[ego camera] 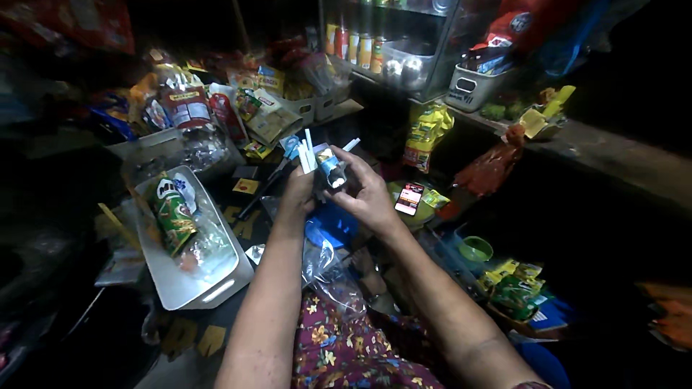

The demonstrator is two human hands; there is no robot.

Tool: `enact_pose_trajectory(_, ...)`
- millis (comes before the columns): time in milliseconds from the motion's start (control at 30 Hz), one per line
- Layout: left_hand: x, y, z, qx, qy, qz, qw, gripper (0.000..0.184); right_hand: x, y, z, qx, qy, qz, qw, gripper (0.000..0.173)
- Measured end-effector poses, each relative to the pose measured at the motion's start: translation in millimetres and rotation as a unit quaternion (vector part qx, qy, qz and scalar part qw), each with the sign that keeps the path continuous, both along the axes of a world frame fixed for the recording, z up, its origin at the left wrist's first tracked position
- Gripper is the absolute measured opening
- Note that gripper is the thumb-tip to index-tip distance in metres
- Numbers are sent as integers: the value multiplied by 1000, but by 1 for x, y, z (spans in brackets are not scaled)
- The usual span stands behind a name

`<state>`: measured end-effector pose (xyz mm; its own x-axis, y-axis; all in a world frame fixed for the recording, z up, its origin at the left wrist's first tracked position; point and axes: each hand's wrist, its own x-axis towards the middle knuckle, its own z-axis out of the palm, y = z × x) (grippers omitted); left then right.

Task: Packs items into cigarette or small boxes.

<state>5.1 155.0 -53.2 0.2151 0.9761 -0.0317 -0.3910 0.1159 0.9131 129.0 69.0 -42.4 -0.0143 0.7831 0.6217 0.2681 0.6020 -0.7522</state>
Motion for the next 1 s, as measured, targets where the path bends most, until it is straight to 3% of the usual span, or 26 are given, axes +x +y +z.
enact_pose_trajectory(200, 2, 4, -1, 6, 15, 10, 1000, 15, -5, 3, -4, 68, -19, -85, 994, 50)
enact_pose_trajectory(333, -2, 9, -7, 30, 48, 53, 997, 24, -3, 7, -17, 112, 20, -116, 987, 34)
enact_pose_trajectory(500, -16, 13, 0, 16, 35, 165, 986, 27, 14, 13, -38, 5, 92, -59, 994, 39)
enact_pose_trajectory(600, -17, 13, 7, 6, 7, 193, 981, 27, 19, 21, -48, -32, 27, -18, 999, 37)
enact_pose_trajectory(800, -20, 12, 8, 17, -5, 184, 983, 25, 30, 41, -51, 8, -93, 103, 990, 25)
enact_pose_trajectory(900, -18, 11, 9, 29, 22, 190, 981, 31, 42, 47, -52, -10, -138, 150, 979, 29)
enact_pose_trajectory(1000, -17, 9, 10, 51, 63, 189, 979, 33, 54, 48, -49, -46, -221, 167, 960, 47)
